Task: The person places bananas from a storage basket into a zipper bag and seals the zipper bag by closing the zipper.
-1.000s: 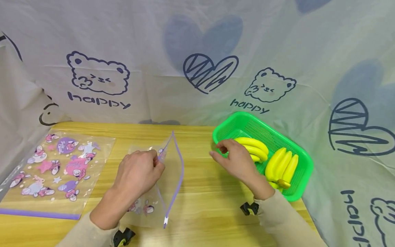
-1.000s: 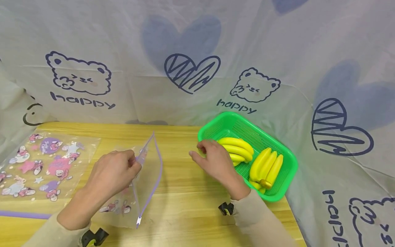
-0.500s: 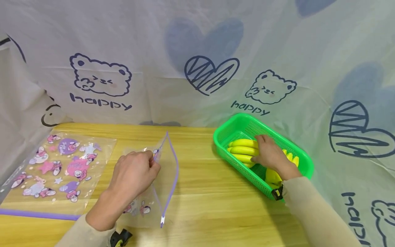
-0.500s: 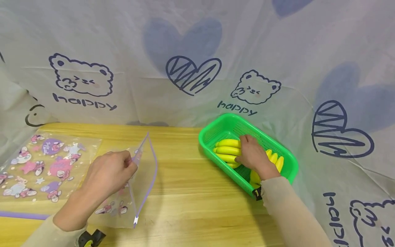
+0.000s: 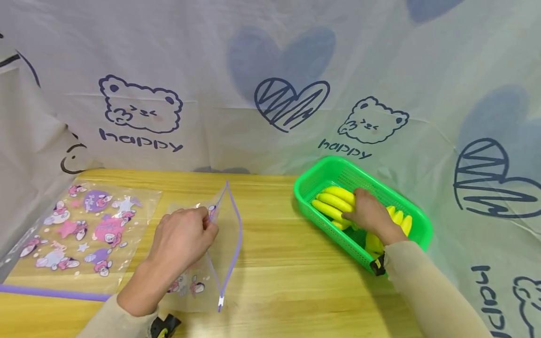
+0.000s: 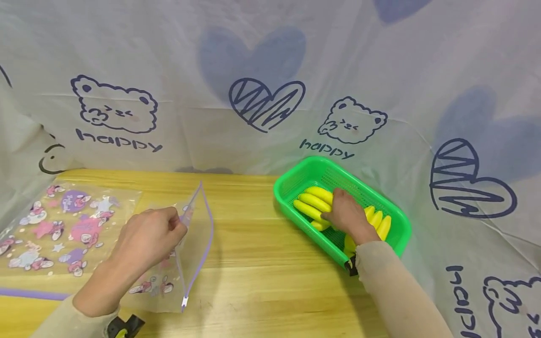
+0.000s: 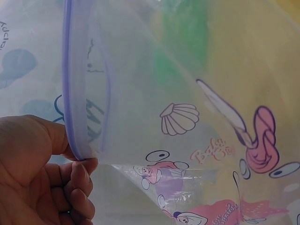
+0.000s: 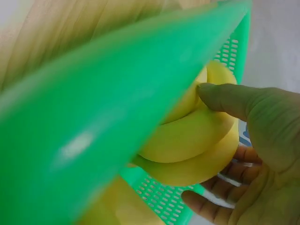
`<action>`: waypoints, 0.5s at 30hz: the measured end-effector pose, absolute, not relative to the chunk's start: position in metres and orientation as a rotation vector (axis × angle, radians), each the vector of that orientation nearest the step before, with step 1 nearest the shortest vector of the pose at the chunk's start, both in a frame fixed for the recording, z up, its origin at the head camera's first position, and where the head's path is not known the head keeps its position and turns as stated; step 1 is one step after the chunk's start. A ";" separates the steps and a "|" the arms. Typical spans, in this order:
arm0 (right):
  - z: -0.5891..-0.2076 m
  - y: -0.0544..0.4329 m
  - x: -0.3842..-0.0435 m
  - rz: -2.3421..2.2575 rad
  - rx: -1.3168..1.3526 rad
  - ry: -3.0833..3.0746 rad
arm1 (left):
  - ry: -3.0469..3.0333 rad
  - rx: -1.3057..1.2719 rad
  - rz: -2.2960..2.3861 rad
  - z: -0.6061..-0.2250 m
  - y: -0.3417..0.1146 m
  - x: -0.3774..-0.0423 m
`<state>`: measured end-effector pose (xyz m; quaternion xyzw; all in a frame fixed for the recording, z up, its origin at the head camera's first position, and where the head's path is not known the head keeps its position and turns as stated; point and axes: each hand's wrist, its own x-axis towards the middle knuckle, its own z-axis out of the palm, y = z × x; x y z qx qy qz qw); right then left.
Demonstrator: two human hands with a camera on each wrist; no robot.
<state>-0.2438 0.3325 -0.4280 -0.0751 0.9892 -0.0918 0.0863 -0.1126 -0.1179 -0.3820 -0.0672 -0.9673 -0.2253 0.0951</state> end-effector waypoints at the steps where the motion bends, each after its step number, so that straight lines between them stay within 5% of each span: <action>1: -0.428 0.332 -0.244 -0.277 -0.184 2.942 | -2.868 -0.199 -0.667 -0.382 -0.118 -0.113; 15: -0.424 0.322 -0.253 -0.279 -0.031 2.807 | -2.882 -0.168 -0.671 -0.383 -0.119 -0.113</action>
